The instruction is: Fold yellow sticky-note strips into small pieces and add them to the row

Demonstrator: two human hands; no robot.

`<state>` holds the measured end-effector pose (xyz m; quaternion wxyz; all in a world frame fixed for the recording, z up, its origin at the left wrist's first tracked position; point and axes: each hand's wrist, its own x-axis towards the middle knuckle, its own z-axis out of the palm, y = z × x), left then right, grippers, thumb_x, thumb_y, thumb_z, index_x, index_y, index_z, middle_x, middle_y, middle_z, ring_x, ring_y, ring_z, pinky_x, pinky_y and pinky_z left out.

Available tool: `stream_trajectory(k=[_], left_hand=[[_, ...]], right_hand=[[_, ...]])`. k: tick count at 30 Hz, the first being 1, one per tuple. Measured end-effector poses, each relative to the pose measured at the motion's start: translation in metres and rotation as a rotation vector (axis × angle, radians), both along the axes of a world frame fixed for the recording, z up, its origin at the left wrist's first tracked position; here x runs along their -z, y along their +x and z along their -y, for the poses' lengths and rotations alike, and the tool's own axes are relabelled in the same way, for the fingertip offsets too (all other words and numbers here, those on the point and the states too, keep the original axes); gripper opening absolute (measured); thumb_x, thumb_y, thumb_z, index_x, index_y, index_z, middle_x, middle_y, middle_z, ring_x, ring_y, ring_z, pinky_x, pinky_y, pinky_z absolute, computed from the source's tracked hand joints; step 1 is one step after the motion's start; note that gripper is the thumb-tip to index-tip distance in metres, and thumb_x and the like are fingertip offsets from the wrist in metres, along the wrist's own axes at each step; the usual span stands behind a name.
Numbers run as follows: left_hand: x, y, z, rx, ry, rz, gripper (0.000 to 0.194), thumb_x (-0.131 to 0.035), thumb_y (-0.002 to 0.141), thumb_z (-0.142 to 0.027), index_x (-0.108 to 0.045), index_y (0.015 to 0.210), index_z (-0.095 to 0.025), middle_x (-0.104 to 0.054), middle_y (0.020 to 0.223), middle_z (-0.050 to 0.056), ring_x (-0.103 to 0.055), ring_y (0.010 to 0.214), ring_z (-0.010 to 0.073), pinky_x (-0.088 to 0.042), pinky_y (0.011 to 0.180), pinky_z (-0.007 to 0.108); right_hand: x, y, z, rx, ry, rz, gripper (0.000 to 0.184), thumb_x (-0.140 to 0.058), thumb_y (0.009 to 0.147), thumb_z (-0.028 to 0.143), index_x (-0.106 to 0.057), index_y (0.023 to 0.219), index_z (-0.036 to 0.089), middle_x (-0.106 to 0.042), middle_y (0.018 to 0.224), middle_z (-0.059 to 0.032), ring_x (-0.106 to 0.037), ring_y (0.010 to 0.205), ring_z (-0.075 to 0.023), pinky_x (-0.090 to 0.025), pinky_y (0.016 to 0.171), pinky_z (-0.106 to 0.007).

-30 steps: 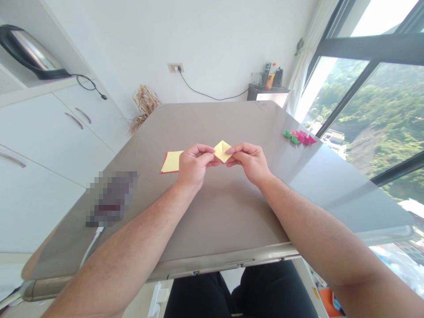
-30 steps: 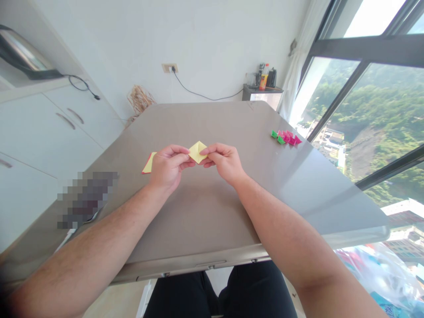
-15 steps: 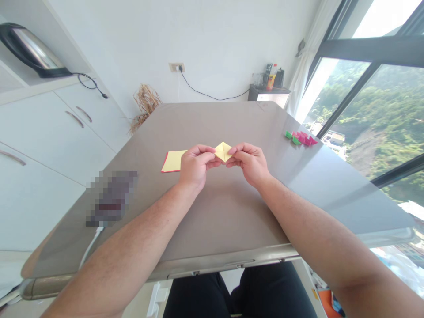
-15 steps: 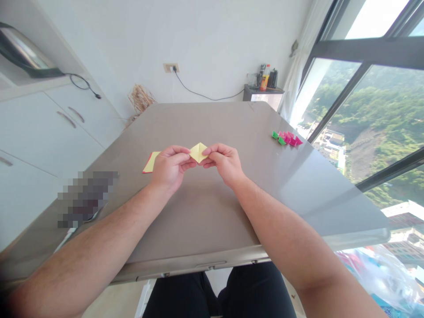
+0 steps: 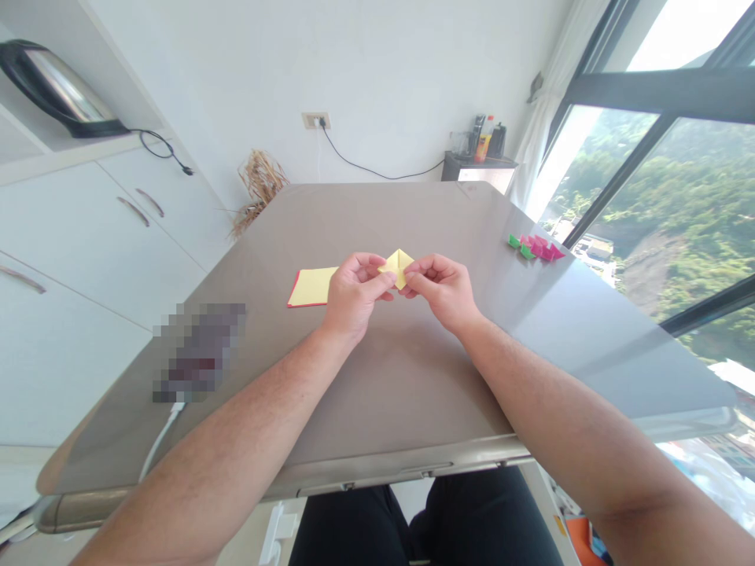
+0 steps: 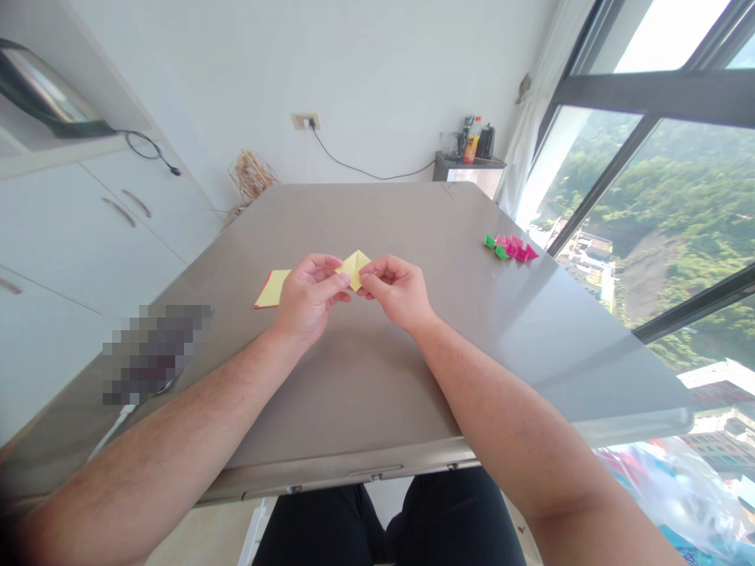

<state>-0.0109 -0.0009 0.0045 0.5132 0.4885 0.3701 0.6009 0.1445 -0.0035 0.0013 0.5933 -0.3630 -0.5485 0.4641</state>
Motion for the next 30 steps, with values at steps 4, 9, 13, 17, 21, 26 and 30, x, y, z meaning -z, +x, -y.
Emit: stream_trajectory(k=[4,9,13,17,21,26,30], left_hand=[[0.0031,0.0017,-0.0007,-0.04,0.047,-0.051,0.045,-0.08,0.066,-0.019,-0.062,0.107,-0.022,-0.071,0.075,-0.002,-0.066,0.063,0.0143,-0.051,0.062,0.027],[0.0059,0.002,-0.0031,-0.09,0.083,-0.061,0.038,-0.08,0.066,-0.02,-0.066,0.101,-0.02,-0.074,0.08,0.001,-0.066,0.067,0.0139,-0.05,0.062,0.026],[0.0063,0.0025,-0.0029,-0.084,0.086,-0.048,0.028,-0.081,0.067,-0.022,-0.068,0.092,-0.018,-0.073,0.079,0.001,-0.064,0.067,0.0127,-0.05,0.06,0.025],[0.0066,0.002,-0.0028,-0.058,0.071,-0.036,0.021,-0.082,0.069,-0.029,-0.07,0.081,-0.017,-0.071,0.078,0.002,-0.063,0.068,0.0126,-0.05,0.061,0.026],[0.0072,0.001,-0.0043,-0.07,0.052,-0.026,0.019,-0.083,0.068,-0.029,-0.068,0.073,-0.018,-0.068,0.071,0.0,-0.061,0.065,0.0118,-0.05,0.061,0.026],[0.0063,0.0006,-0.0039,-0.046,0.014,-0.017,0.018,-0.082,0.068,-0.029,-0.068,0.069,-0.018,-0.067,0.07,0.0,-0.06,0.065,0.0119,-0.05,0.062,0.026],[0.0063,0.0,-0.0034,-0.029,0.002,-0.004,0.019,-0.081,0.071,-0.033,-0.069,0.069,-0.018,-0.067,0.072,0.001,-0.061,0.065,0.0119,-0.051,0.063,0.026]], right_hand=[[0.0006,-0.0027,0.0028,0.01,0.019,0.045,0.042,-0.08,0.073,0.033,-0.063,0.11,0.026,-0.073,0.079,0.002,-0.071,0.068,-0.0164,-0.06,0.069,-0.034],[-0.0001,-0.0027,0.0013,0.012,-0.04,0.063,0.042,-0.083,0.072,0.042,-0.066,0.104,0.021,-0.074,0.076,-0.0014,-0.072,0.07,-0.0182,-0.06,0.069,-0.034],[-0.0003,-0.0022,-0.0005,-0.014,-0.073,0.044,0.031,-0.083,0.072,0.044,-0.068,0.078,0.018,-0.073,0.069,-0.0037,-0.071,0.067,-0.0173,-0.059,0.066,-0.032],[-0.0009,-0.0023,0.0004,-0.018,-0.087,0.037,0.031,-0.085,0.071,0.043,-0.068,0.076,0.018,-0.073,0.067,-0.0033,-0.069,0.064,-0.0158,-0.058,0.065,-0.031],[-0.0003,-0.0024,0.001,-0.039,-0.094,0.052,0.032,-0.084,0.072,0.045,-0.068,0.076,0.018,-0.072,0.066,-0.0029,-0.068,0.064,-0.0155,-0.058,0.066,-0.031],[0.0036,-0.0011,-0.0006,-0.04,-0.069,0.06,0.032,-0.083,0.074,0.046,-0.067,0.075,0.019,-0.071,0.066,-0.0017,-0.067,0.063,-0.0147,-0.057,0.065,-0.03],[0.0061,-0.0003,-0.0019,-0.041,-0.054,0.071,0.031,-0.082,0.075,0.047,-0.067,0.076,0.02,-0.071,0.067,-0.0015,-0.067,0.064,-0.0149,-0.057,0.066,-0.031]])
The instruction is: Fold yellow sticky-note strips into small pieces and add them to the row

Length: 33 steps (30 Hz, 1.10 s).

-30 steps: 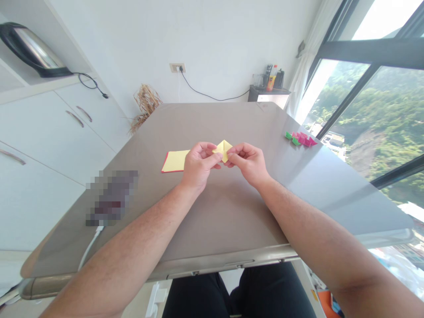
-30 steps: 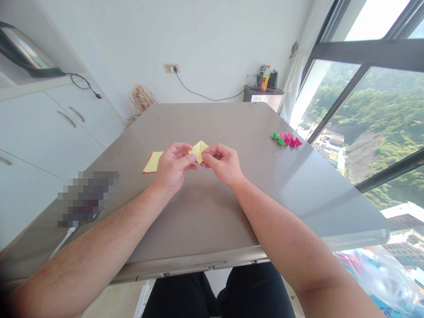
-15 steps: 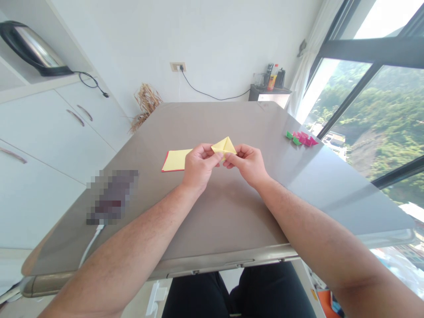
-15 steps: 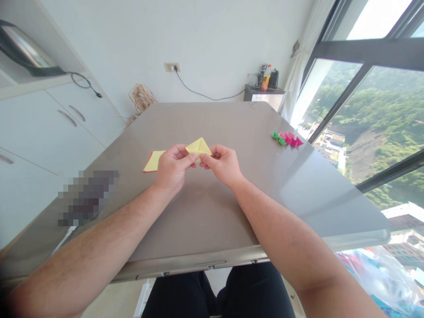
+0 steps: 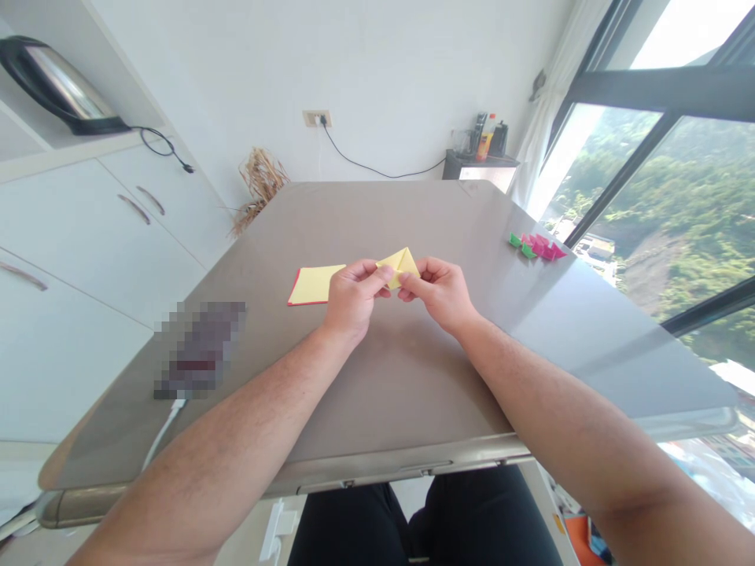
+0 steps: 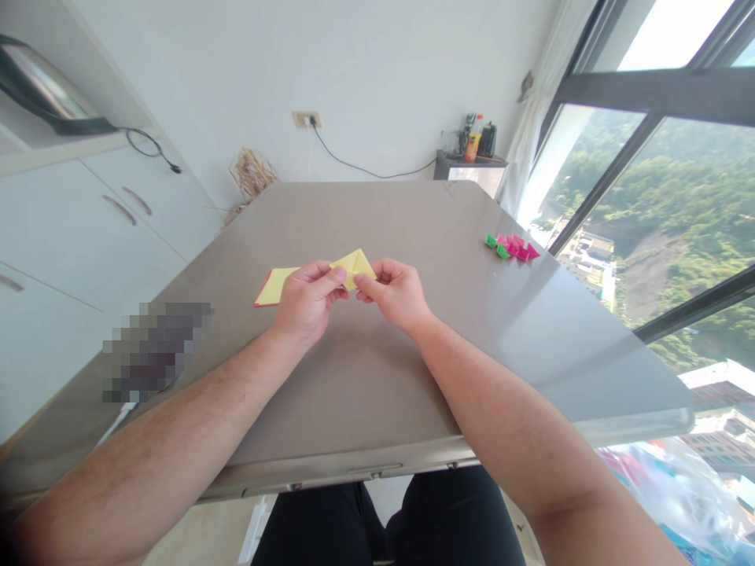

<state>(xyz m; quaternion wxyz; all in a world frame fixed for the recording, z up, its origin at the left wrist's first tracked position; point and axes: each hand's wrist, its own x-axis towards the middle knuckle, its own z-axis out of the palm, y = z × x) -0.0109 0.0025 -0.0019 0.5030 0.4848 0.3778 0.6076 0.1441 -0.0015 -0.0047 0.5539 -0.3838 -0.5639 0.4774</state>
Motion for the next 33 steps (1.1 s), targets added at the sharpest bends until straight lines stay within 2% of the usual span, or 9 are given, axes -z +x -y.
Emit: stream_trajectory(k=[14,17,23,28,33], left_hand=[[0.0054,-0.0014,-0.0044,-0.07,0.054,-0.044,0.021,-0.078,0.074,-0.033,-0.067,0.062,-0.018,-0.061,0.062,0.0,-0.058,0.061,0.012,-0.048,0.063,0.027],[0.0043,-0.001,-0.0038,-0.054,0.043,-0.036,0.023,-0.077,0.075,-0.034,-0.066,0.062,-0.018,-0.062,0.063,0.0,-0.057,0.06,0.0119,-0.049,0.062,0.027],[0.0001,-0.0014,-0.0016,0.06,0.003,-0.113,0.021,-0.079,0.073,-0.034,-0.068,0.069,-0.017,-0.067,0.069,0.002,-0.061,0.062,0.0122,-0.051,0.063,0.027],[0.0019,-0.0005,-0.003,0.013,0.008,-0.083,0.019,-0.077,0.074,-0.031,-0.066,0.068,-0.017,-0.065,0.067,0.001,-0.06,0.062,0.0122,-0.051,0.064,0.027],[0.0052,0.0006,-0.0038,0.01,0.017,-0.051,0.019,-0.077,0.074,-0.032,-0.066,0.071,-0.017,-0.067,0.071,0.002,-0.061,0.064,0.0125,-0.053,0.066,0.028]], right_hand=[[-0.0049,-0.0033,0.0029,0.015,-0.007,0.03,0.031,-0.08,0.074,0.046,-0.064,0.071,0.02,-0.069,0.064,-0.0015,-0.066,0.061,-0.0149,-0.056,0.062,-0.03],[-0.0047,-0.0034,0.0028,0.024,-0.008,0.033,0.03,-0.08,0.074,0.045,-0.063,0.07,0.02,-0.069,0.063,-0.0012,-0.065,0.061,-0.0148,-0.055,0.061,-0.029],[-0.0039,-0.0017,0.0019,0.048,-0.005,0.052,0.031,-0.081,0.072,0.045,-0.063,0.069,0.02,-0.069,0.065,-0.0015,-0.067,0.062,-0.0153,-0.054,0.06,-0.028],[-0.005,-0.0022,0.0027,0.017,-0.002,0.062,0.035,-0.084,0.071,0.051,-0.068,0.072,0.019,-0.072,0.066,-0.003,-0.067,0.062,-0.0153,-0.055,0.061,-0.029],[-0.004,-0.0023,0.0024,0.035,-0.005,0.093,0.038,-0.084,0.071,0.053,-0.066,0.069,0.019,-0.072,0.066,-0.0036,-0.067,0.063,-0.0156,-0.055,0.061,-0.028]])
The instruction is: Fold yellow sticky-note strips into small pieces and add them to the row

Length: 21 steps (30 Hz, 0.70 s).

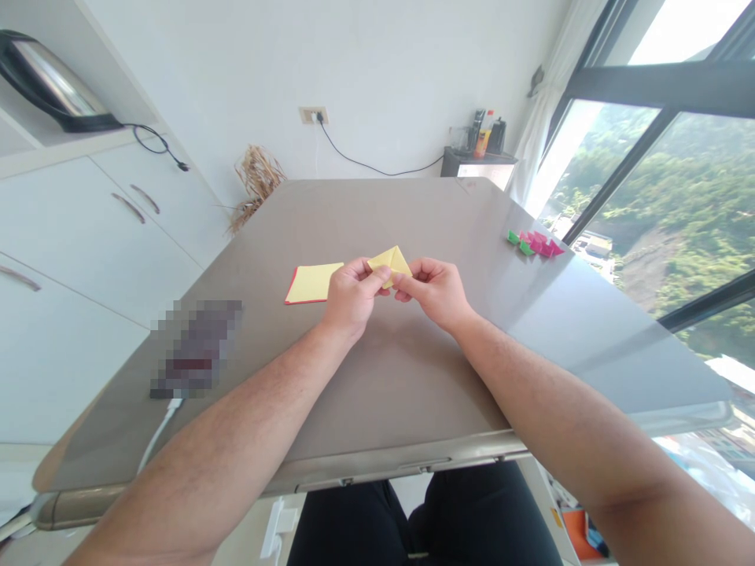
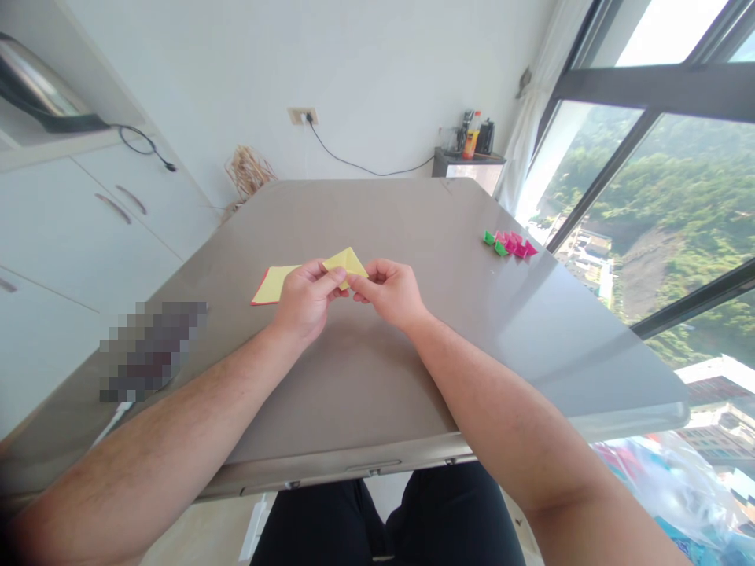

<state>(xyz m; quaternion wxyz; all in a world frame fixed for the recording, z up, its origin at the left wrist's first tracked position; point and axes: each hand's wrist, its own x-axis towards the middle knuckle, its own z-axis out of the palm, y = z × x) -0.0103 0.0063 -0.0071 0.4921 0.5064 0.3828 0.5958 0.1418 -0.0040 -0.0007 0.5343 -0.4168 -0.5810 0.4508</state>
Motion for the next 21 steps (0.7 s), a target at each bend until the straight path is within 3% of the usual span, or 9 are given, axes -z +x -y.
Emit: stream_trajectory(k=[14,21], left_hand=[[-0.0016,0.0006,-0.0003,0.014,-0.01,-0.033,0.019,-0.076,0.074,-0.032,-0.069,0.075,-0.015,-0.069,0.073,0.003,-0.061,0.066,0.0128,-0.052,0.067,0.028],[-0.0005,0.0005,0.0005,-0.024,0.035,-0.069,0.016,-0.075,0.073,-0.031,-0.069,0.076,-0.016,-0.068,0.072,0.002,-0.062,0.067,0.0143,-0.052,0.067,0.029]], right_hand=[[-0.0017,-0.0017,0.0,0.029,-0.027,0.006,0.04,-0.087,0.065,0.053,-0.066,0.067,0.019,-0.074,0.068,-0.0041,-0.069,0.063,-0.0158,-0.057,0.063,-0.029],[0.0002,-0.0008,-0.0016,-0.033,-0.033,-0.054,0.042,-0.086,0.065,0.056,-0.069,0.068,0.019,-0.075,0.068,-0.0053,-0.069,0.062,-0.0164,-0.059,0.065,-0.032]])
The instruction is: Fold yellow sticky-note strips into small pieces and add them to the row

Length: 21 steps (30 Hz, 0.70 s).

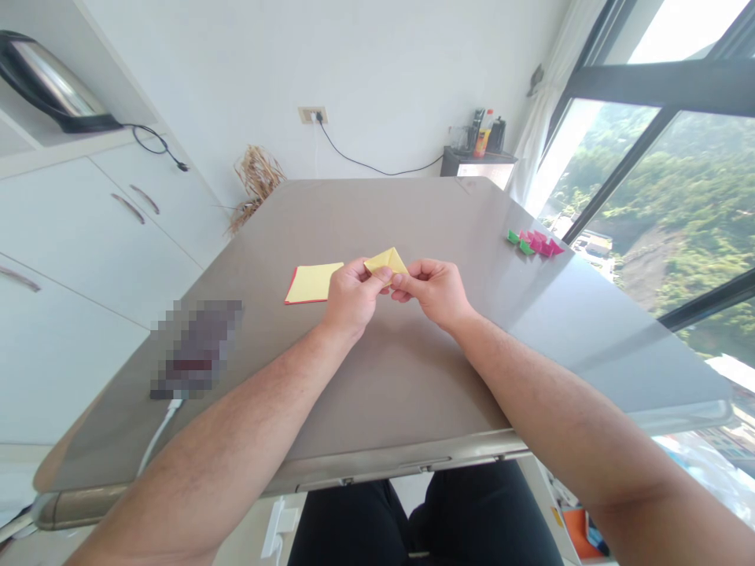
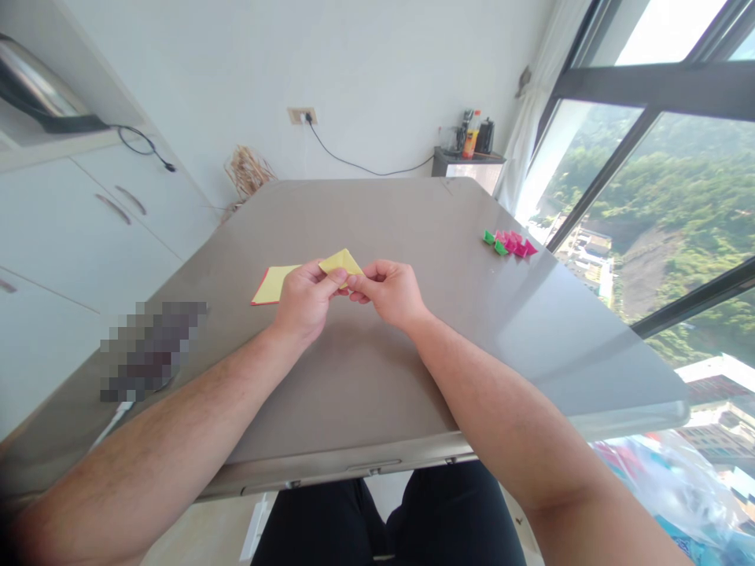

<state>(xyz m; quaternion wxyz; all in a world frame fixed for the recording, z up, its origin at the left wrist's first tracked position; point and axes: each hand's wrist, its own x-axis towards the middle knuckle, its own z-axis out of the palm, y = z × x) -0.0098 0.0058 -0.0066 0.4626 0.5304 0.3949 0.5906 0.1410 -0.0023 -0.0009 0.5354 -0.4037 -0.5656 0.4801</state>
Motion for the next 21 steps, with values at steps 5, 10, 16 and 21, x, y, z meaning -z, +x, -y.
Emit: stream_trajectory(k=[5,10,16,21], left_hand=[[-0.0006,-0.0003,0.0001,-0.009,0.031,-0.03,0.016,-0.075,0.073,-0.03,-0.068,0.074,-0.016,-0.066,0.067,0.001,-0.061,0.065,0.0138,-0.05,0.064,0.028],[0.0012,-0.0003,-0.0022,0.006,-0.009,-0.009,0.02,-0.078,0.072,-0.033,-0.069,0.073,-0.016,-0.067,0.069,0.001,-0.061,0.065,0.0133,-0.051,0.065,0.028],[0.0022,0.0019,-0.0006,0.009,-0.066,0.025,0.025,-0.083,0.066,-0.036,-0.067,0.067,-0.016,-0.066,0.067,0.0,-0.06,0.063,0.0122,-0.052,0.065,0.028],[-0.0017,0.002,0.0012,0.023,-0.055,0.015,0.028,-0.082,0.067,-0.035,-0.061,0.059,-0.017,-0.064,0.063,0.0,-0.059,0.062,0.0126,-0.051,0.064,0.028]], right_hand=[[-0.0022,-0.0013,0.0023,-0.007,-0.011,-0.047,0.042,-0.088,0.063,0.054,-0.065,0.063,0.019,-0.072,0.063,-0.004,-0.066,0.058,-0.0159,-0.057,0.061,-0.031],[-0.0007,-0.0014,0.0019,0.04,0.005,-0.012,0.033,-0.084,0.069,0.046,-0.063,0.066,0.019,-0.07,0.064,-0.0019,-0.064,0.06,-0.0142,-0.053,0.061,-0.029],[0.0009,0.0011,-0.0001,0.109,0.049,0.057,0.023,-0.075,0.074,0.034,-0.06,0.066,0.02,-0.065,0.06,0.0011,-0.06,0.059,-0.0126,-0.045,0.058,-0.027],[-0.0011,0.0008,0.0021,0.101,0.04,0.114,0.018,-0.072,0.074,0.032,-0.059,0.068,0.02,-0.064,0.06,0.0014,-0.058,0.06,-0.0125,-0.042,0.057,-0.026]])
